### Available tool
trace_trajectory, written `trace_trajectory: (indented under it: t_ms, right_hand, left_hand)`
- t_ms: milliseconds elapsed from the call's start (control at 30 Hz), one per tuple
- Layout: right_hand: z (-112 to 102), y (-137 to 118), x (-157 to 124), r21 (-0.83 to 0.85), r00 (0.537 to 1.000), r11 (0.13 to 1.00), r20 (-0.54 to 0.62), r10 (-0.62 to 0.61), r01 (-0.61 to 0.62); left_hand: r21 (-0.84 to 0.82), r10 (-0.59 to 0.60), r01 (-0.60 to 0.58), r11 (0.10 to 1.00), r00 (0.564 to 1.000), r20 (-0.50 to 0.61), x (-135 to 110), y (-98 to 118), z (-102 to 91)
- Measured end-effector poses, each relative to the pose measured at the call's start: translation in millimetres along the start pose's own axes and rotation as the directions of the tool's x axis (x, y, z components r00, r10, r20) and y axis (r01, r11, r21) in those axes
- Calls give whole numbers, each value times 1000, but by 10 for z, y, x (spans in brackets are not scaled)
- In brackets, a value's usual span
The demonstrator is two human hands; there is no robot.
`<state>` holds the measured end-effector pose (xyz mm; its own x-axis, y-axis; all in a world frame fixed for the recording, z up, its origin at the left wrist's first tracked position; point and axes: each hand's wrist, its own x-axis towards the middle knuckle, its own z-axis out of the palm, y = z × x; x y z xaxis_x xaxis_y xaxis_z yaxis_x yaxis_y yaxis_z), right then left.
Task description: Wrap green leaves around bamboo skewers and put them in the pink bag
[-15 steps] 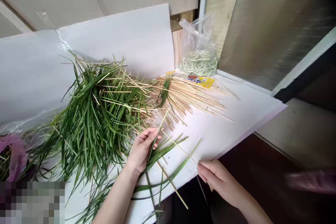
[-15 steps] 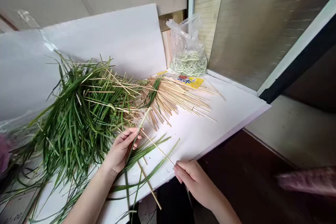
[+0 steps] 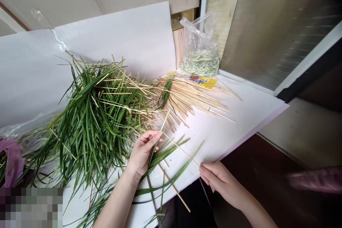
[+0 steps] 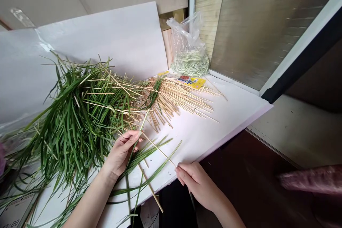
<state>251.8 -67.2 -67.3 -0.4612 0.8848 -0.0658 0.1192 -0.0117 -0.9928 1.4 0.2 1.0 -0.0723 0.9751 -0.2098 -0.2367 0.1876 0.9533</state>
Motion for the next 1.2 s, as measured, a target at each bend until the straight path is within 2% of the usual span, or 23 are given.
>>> trace_trajectory:
  t_ms: [433,633,1000,1100,1200]
  right_hand:
    - [-3,-3,-1,-25,1000,999,7,-25,25]
    - [-12,-12,10,-11,999,999,19,-30,31]
    - [-22,-20,-2,-25,999,999,20,-32,32]
    - [-20,-32,7,-30,999,999,24,-36,37]
    - [-22,-37,13,-41,998,998,38,-51,53]
  left_hand:
    - [8,-28,29,1000,999,-39,-19,0,2]
    - [57,-22,23,998,1000,-16,-38,11,-18]
    - [270,80,-109,957,990,117,-88,128,-62]
    - [275,155,-177,945,983,100,-108,145,-17]
    - [221,188,-193,956,981,46,-122,132,40]
